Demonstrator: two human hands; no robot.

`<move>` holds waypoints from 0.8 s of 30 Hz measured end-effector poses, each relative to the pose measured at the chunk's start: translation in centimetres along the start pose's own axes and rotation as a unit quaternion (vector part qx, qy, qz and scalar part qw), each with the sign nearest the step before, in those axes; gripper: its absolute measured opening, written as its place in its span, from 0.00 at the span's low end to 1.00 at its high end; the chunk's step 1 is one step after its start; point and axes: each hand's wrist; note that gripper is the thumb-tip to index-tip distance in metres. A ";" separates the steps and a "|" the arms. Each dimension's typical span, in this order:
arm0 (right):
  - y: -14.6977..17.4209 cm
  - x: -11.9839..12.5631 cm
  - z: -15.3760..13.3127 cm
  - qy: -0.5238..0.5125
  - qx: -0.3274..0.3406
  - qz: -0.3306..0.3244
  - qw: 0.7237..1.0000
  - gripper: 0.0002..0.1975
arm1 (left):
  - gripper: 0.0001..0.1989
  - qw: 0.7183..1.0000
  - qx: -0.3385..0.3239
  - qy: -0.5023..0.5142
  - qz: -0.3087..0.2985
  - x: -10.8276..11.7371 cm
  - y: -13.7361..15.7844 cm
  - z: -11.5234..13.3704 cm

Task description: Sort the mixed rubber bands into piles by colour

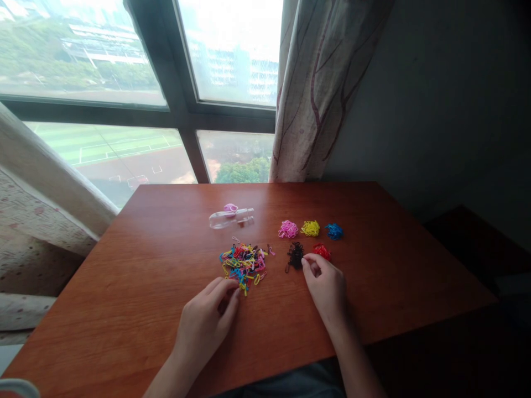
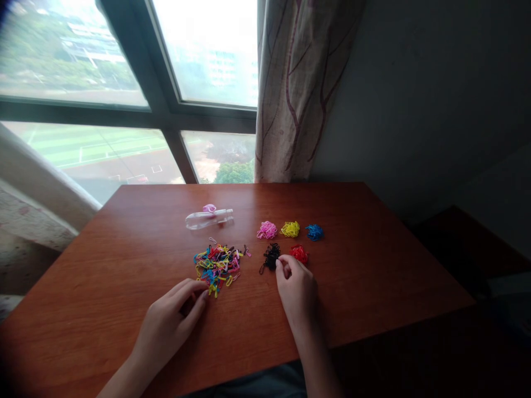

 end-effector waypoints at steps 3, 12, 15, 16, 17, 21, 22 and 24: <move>0.1 0.2 -0.1 0.000 0.004 0.000 1.000 0.10 | 0.07 1.000 0.000 0.000 0.002 0.0 0.0 0.0; 1.5 0.4 -1.4 -0.046 0.016 -0.025 0.998 0.09 | 0.07 1.000 0.000 -0.005 0.003 0.1 0.1 0.0; 2.5 -0.3 -2.1 -0.074 0.042 -0.066 0.994 0.09 | 0.07 1.000 0.004 -0.001 0.005 0.0 0.1 -0.1; 2.9 -0.5 -2.3 -0.081 0.052 -0.079 0.992 0.08 | 0.07 1.000 0.007 0.000 0.007 0.0 0.1 -0.1; 3.2 -0.8 -2.4 -0.083 0.063 -0.090 0.990 0.08 | 0.06 1.000 0.010 0.001 0.009 -0.1 0.1 -0.1; 4.1 -1.3 -2.7 -0.059 0.101 -0.117 0.986 0.09 | 0.06 1.000 0.017 0.003 0.022 -0.1 0.2 -0.1; 4.1 -1.3 -2.8 -0.056 0.106 -0.119 0.986 0.09 | 0.06 1.000 0.018 0.000 0.026 -0.1 0.2 -0.1; 4.1 -1.2 -2.8 -0.057 0.107 -0.119 0.985 0.09 | 0.07 0.999 0.017 -0.011 0.031 -0.1 0.2 0.0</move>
Point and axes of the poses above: each hand's wrist, its own y-axis away from the middle knuckle, its own x-axis out of the back of the hand, z = x × y, and after that the axes turned 1 degree about y, right-handed
